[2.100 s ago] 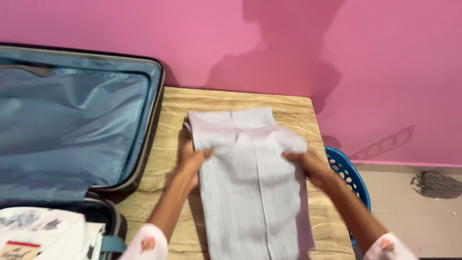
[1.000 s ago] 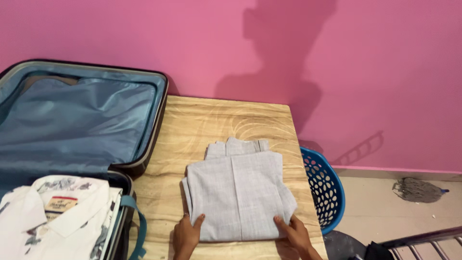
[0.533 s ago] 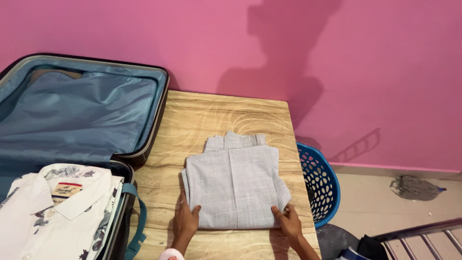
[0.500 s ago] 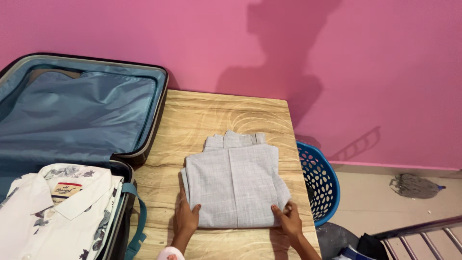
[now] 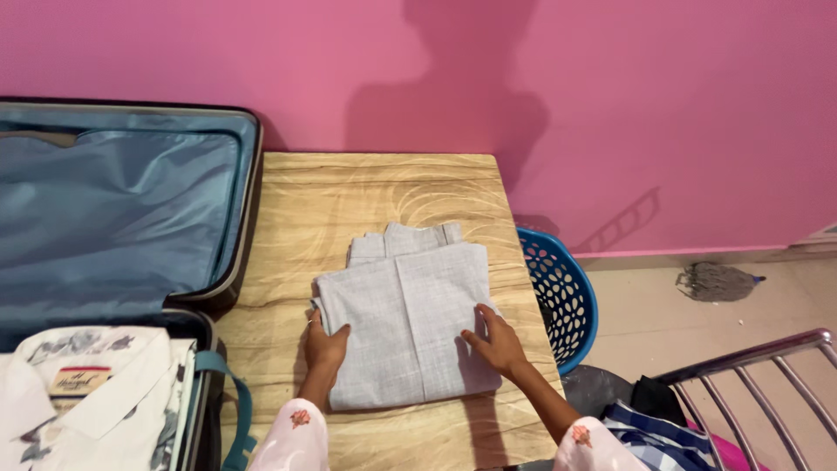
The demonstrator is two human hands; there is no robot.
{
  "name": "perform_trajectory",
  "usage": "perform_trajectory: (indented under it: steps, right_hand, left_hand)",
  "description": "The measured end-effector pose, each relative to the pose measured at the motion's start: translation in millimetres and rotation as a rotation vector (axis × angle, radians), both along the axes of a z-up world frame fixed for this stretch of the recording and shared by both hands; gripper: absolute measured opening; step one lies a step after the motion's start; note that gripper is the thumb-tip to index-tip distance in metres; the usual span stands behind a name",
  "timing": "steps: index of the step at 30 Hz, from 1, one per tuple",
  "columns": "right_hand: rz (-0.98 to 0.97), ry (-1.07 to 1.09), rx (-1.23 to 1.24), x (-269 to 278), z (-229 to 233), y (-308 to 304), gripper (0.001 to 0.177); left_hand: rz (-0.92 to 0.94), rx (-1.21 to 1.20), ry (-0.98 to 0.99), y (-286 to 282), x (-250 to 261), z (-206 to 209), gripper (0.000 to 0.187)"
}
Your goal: The person folds a pair of trousers and a shirt by hand on a wooden table and places them into an open suitcase.
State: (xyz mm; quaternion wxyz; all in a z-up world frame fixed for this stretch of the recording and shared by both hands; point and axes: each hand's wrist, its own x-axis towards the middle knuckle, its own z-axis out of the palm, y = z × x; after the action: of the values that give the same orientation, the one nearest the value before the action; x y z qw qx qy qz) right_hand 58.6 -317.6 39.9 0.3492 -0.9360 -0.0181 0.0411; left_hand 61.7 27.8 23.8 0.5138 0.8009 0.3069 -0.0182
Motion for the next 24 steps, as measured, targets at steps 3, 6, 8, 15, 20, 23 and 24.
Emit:
perform_trajectory:
  steps: [3,6,8,15,20,23,24]
  right_hand:
    - [-0.193,0.166,0.255,4.8,7.7,10.0,0.080]
    - [-0.260,0.294,0.571,4.2,13.0,19.9,0.058]
    - [-0.199,0.241,0.601,0.0,13.2,16.6,0.054]
    - [-0.224,0.232,0.363,5.0,22.9,4.6,0.035]
    - [-0.188,0.057,0.006,24.6,5.7,0.7,0.054]
    - [-0.184,-0.134,-0.003,37.5,-6.6,4.3,0.069]
    - [-0.182,-0.170,0.015,43.2,-5.7,6.1,0.072]
  left_hand:
    - [0.049,0.014,-0.065,3.7,19.2,-29.3,0.058]
    - [0.081,-0.096,-0.116,13.1,28.1,-45.0,0.046]
    - [0.086,-0.230,-0.156,18.0,33.7,-47.6,0.044]
    - [0.086,0.134,-0.096,21.2,16.0,-20.8,0.046]
    - [0.084,0.278,-0.215,19.9,4.9,-13.0,0.040]
    - [-0.041,0.322,-0.112,26.4,12.2,-10.3,0.042]
    - [-0.003,0.328,-0.118,25.8,15.2,-9.3,0.048]
